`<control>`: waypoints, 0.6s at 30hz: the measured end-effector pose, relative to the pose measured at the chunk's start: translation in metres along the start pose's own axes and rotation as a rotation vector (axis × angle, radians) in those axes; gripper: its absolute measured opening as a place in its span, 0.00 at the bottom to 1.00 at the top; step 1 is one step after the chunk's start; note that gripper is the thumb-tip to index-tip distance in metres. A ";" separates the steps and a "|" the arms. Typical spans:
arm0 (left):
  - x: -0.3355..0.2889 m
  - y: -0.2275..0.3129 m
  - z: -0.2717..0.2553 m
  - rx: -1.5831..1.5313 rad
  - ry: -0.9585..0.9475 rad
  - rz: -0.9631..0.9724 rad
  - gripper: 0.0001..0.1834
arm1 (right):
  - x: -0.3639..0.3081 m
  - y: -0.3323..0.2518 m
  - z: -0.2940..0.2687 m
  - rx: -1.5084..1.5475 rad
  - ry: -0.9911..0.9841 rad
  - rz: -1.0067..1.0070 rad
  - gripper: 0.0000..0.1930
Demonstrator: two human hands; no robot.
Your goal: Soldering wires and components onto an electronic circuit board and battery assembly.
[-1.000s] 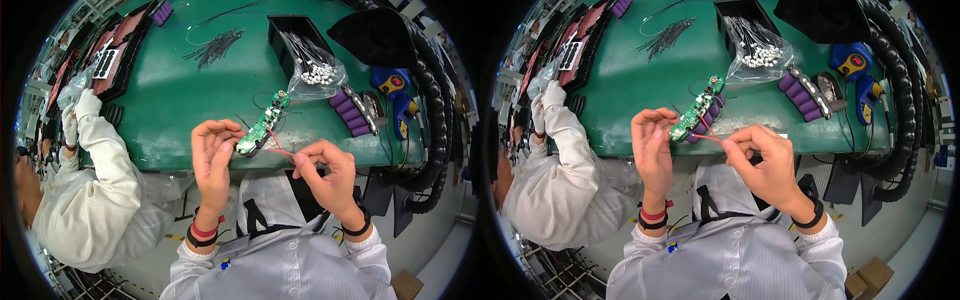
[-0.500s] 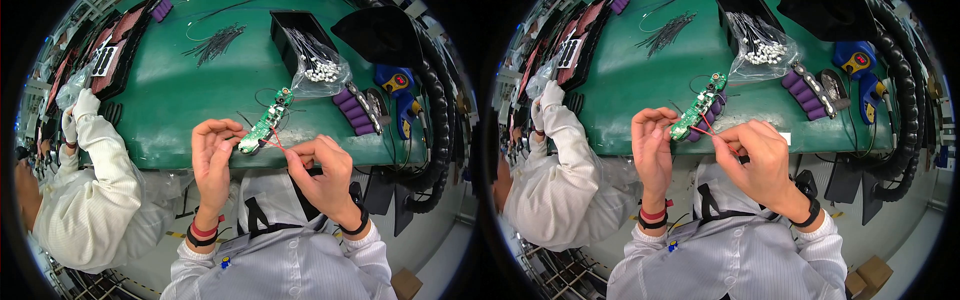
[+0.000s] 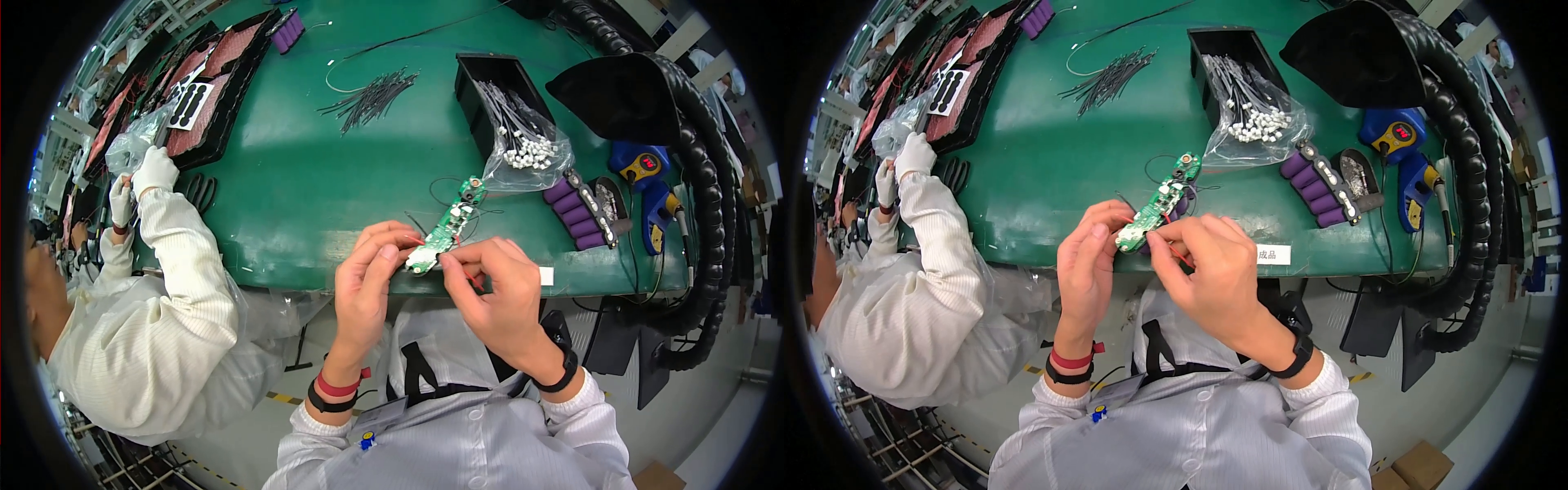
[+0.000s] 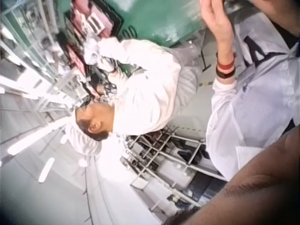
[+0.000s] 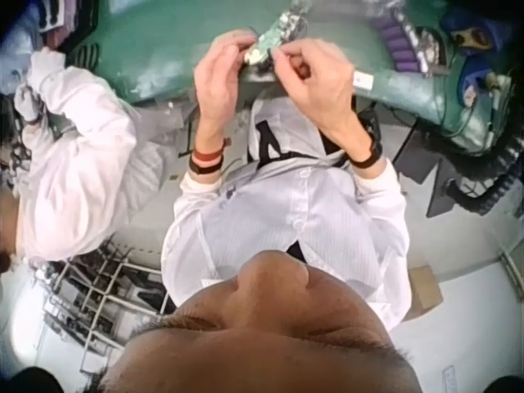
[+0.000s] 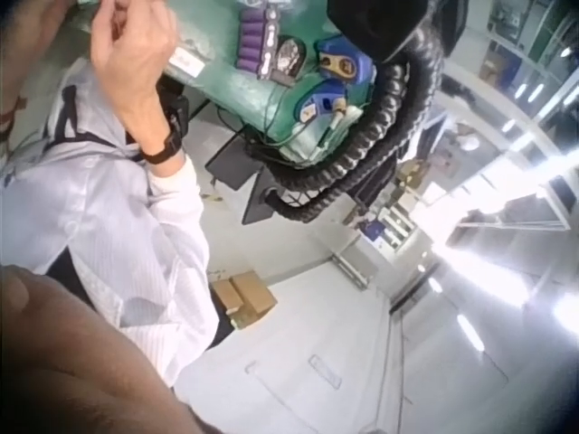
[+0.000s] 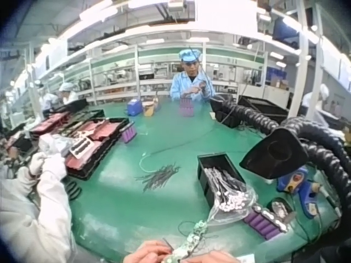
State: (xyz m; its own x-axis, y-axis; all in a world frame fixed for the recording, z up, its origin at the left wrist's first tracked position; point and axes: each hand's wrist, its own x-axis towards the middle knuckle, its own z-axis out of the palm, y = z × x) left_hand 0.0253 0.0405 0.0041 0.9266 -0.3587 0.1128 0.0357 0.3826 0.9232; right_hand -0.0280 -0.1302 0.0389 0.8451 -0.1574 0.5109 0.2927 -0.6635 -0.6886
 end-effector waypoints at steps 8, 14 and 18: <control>0.005 0.004 0.002 -0.153 0.074 -0.125 0.09 | 0.004 -0.004 0.001 -0.017 -0.002 -0.053 0.06; 0.006 0.000 -0.002 -0.288 0.062 -0.187 0.08 | 0.011 -0.003 -0.008 0.024 0.029 -0.072 0.06; 0.013 0.005 0.001 -0.427 0.145 -0.188 0.08 | 0.021 0.021 -0.021 0.342 0.220 0.269 0.14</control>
State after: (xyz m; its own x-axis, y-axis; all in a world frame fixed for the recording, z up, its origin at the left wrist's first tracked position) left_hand 0.0367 0.0371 0.0110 0.9309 -0.3446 -0.1213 0.3295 0.6485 0.6862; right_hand -0.0137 -0.1629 0.0465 0.8072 -0.4658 0.3625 0.2378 -0.3056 -0.9220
